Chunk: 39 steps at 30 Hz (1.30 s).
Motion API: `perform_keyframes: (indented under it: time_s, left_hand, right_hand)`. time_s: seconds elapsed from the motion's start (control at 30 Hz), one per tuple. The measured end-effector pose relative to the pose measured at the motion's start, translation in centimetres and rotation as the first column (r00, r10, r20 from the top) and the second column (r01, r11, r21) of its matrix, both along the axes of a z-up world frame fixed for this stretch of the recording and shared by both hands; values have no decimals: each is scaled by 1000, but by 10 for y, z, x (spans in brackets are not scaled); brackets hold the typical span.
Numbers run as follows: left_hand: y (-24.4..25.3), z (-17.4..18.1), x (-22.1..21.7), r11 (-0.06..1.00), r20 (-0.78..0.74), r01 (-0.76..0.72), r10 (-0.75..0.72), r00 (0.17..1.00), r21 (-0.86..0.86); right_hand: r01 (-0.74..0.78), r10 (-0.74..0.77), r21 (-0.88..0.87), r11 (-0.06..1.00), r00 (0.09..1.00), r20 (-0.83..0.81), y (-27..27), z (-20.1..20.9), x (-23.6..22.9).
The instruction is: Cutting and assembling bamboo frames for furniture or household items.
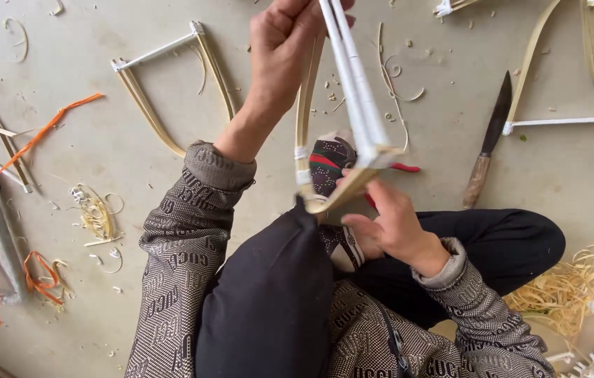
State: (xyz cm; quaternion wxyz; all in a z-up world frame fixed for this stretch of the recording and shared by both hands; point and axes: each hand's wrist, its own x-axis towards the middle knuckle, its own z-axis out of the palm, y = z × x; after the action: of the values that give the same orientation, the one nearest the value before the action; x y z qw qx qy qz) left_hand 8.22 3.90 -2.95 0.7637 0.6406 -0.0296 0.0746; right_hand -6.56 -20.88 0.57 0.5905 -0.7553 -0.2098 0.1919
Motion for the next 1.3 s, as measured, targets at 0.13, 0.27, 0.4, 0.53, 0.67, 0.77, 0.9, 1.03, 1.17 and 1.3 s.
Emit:
perform_keyframes:
  time_s: [0.13, 0.27, 0.4, 0.53, 0.67, 0.77, 0.9, 1.03, 1.17, 1.3]
  left_hand:
    - [6, 5, -4, 942, -237, 165, -239, 942, -291]
    - [-9, 6, -29, 698, -68, 405, -543, 837, -590]
    - [-23, 9, -59, 848, -369, 378, -508, 779, -371]
    - [-24, 25, -67, 796, -488, 461, -605, 629, -392]
    - [-27, 34, -62, 816, -502, 561, -548, 669, -143]
    - [-27, 34, -60, 785, -505, 607, -576, 643, -122]
    - [-29, 40, -56, 761, -469, 648, -582, 664, -26]
    - [-30, 27, -58, 732, -485, 678, -570, 663, 66]
    - [-25, 35, -56, 776, -441, 619, -517, 734, 121]
    - [-31, 36, -55, 768, -378, 641, -592, 712, 5]
  right_hand:
    - [-66, 129, -450, 890, 985, 112, -5, -57, -17]
    - [-18, 146, -739, 674, 983, 109, -11, -115, -43]
    - [58, 28, -714, 698, 994, 108, -16, -128, -38]
    - [202, -250, -350, 915, 964, -95, -41, -122, -25]
    - [291, -291, -390, 874, 955, 61, -56, -11, 47]
    - [504, -489, -97, 858, 860, 147, -90, 5, 58]
    - [649, -650, 52, 759, 754, 96, -70, -1, 65]
    - [302, 138, -621, 724, 818, 559, -58, 10, 70]
    - [613, -626, -202, 764, 779, -4, -75, -14, 59]
    - [289, 215, -733, 616, 834, 509, -55, 0, 61]
